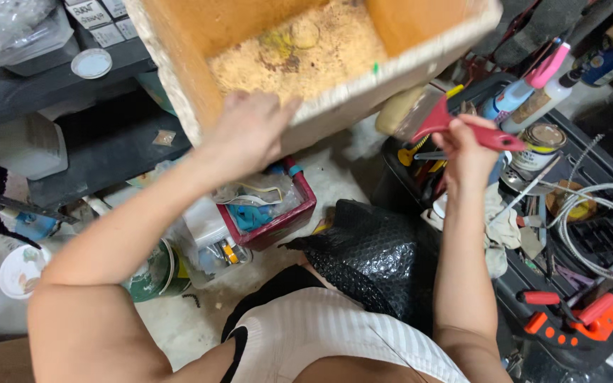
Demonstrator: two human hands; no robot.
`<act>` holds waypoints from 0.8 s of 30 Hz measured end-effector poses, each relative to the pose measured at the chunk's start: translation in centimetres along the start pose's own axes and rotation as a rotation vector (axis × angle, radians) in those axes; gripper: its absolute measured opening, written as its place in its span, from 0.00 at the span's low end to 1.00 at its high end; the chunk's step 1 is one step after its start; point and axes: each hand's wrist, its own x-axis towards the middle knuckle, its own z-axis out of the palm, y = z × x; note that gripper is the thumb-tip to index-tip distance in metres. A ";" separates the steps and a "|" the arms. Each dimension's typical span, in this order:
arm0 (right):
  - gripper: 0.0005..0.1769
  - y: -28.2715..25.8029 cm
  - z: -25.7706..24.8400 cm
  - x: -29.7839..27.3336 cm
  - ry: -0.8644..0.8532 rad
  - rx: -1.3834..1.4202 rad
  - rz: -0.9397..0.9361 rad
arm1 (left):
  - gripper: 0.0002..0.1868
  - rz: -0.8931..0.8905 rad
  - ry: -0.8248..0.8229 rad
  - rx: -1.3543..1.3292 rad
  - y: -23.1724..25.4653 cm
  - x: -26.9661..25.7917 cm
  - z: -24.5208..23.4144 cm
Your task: The person wipes a caulking tube and a putty knife with a cloth, sets items aside, then uses a red-handled brush to sweep debris from the inside of a foam storage box, brushing its interior walls, corners and bottom while holding the box tilted.
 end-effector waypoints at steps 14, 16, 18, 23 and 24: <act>0.08 -6.1 -3.7 -2.7 0.015 -0.437 -0.155 | 0.25 -0.006 0.024 -0.048 3.3 -2.3 5.3; 0.08 -9.6 -4.5 -3.9 -0.014 -0.484 -0.222 | 0.25 0.003 0.003 -0.079 3.4 -2.2 5.3; 0.09 -12.3 -4.4 -5.2 -0.009 -0.483 -0.265 | 0.25 0.005 0.014 -0.065 3.7 -2.1 5.5; 0.09 -17.9 0.5 -5.7 0.028 -0.438 -0.189 | 0.25 0.010 0.074 -0.035 4.4 -2.2 6.3; 0.09 -18.0 2.1 -5.4 -0.028 -0.467 -0.240 | 0.25 0.017 0.081 -0.045 4.3 -2.0 6.4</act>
